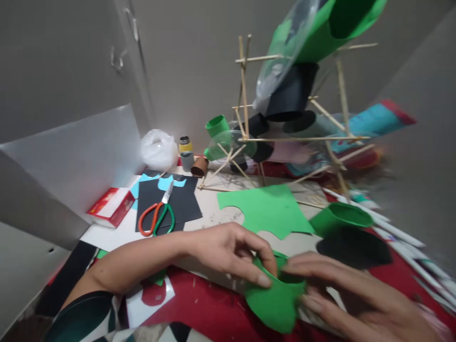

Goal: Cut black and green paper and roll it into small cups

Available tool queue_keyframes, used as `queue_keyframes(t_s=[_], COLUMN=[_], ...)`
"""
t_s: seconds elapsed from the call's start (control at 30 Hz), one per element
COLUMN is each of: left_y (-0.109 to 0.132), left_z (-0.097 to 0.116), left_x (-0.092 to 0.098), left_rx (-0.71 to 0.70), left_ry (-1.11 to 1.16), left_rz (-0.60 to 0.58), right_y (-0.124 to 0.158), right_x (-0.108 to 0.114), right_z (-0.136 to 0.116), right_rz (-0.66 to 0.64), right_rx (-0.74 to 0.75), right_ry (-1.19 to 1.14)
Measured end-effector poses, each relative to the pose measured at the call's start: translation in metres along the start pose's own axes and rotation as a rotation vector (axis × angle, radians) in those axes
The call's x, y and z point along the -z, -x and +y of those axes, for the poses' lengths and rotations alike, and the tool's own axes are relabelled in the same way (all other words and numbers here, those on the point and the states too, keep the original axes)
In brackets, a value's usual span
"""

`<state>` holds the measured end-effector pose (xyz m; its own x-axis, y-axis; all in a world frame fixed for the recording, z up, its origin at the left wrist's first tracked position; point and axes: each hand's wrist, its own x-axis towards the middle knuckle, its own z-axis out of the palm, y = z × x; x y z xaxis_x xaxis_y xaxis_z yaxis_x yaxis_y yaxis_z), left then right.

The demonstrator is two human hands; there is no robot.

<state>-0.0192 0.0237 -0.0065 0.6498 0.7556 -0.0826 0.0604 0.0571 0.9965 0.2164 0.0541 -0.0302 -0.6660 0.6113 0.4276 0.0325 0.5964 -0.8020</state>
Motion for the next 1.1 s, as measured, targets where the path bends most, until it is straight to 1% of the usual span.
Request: queue_keyframes(t_s=[0.07,0.1,0.17,0.23,0.37,0.47,0.53,0.6,0.7,0.8,0.87,0.93,1.03,1.1], left_y=[0.000,-0.001,-0.004,-0.007,-0.005,-0.002,-0.002,-0.002,-0.002,-0.001,-0.002,-0.003,-0.004,-0.004], left_z=[0.003,0.004,0.003,0.000,-0.001,0.003,0.004,0.005,0.007,0.009,0.010,0.010,0.009,0.008], left_x=[0.006,0.009,0.014,0.016,0.008,-0.001,-0.006,-0.006,-0.001,0.006,0.008,0.007,0.000,-0.004], left_rx=[0.033,0.029,0.043,0.076,0.110,0.079,0.055,0.028,-0.007,-0.034,-0.035,-0.028,-0.018,-0.012], left_ry=[0.046,0.066,0.103,0.100,-0.063,-0.200,-0.247,-0.251,-0.192,-0.143,-0.141,-0.178,-0.275,-0.305], left_rz=[-0.055,-0.076,-0.098,-0.100,-0.054,-0.002,0.020,0.028,0.020,-0.016,-0.042,-0.016,0.067,0.080], right_y=[-0.001,-0.002,-0.004,-0.006,-0.004,-0.002,-0.002,-0.003,-0.005,-0.006,-0.006,-0.006,-0.005,-0.005], right_x=[0.003,0.004,0.005,0.005,0.001,-0.002,-0.001,0.002,0.009,0.013,0.012,0.009,0.004,0.003], right_z=[-0.004,-0.005,-0.005,-0.004,-0.002,-0.002,-0.002,-0.001,0.000,0.001,0.000,0.000,0.000,0.001], right_rz=[-0.039,-0.092,-0.193,-0.220,-0.191,-0.178,-0.168,-0.139,-0.081,-0.105,-0.130,-0.132,-0.134,-0.144], right_rx=[-0.053,-0.078,-0.104,-0.111,-0.135,-0.118,-0.092,-0.089,-0.083,-0.013,0.009,0.003,0.009,0.009], right_ry=[-0.039,-0.077,-0.157,-0.202,-0.191,-0.163,-0.175,-0.210,-0.243,-0.256,-0.265,-0.248,-0.200,-0.199])
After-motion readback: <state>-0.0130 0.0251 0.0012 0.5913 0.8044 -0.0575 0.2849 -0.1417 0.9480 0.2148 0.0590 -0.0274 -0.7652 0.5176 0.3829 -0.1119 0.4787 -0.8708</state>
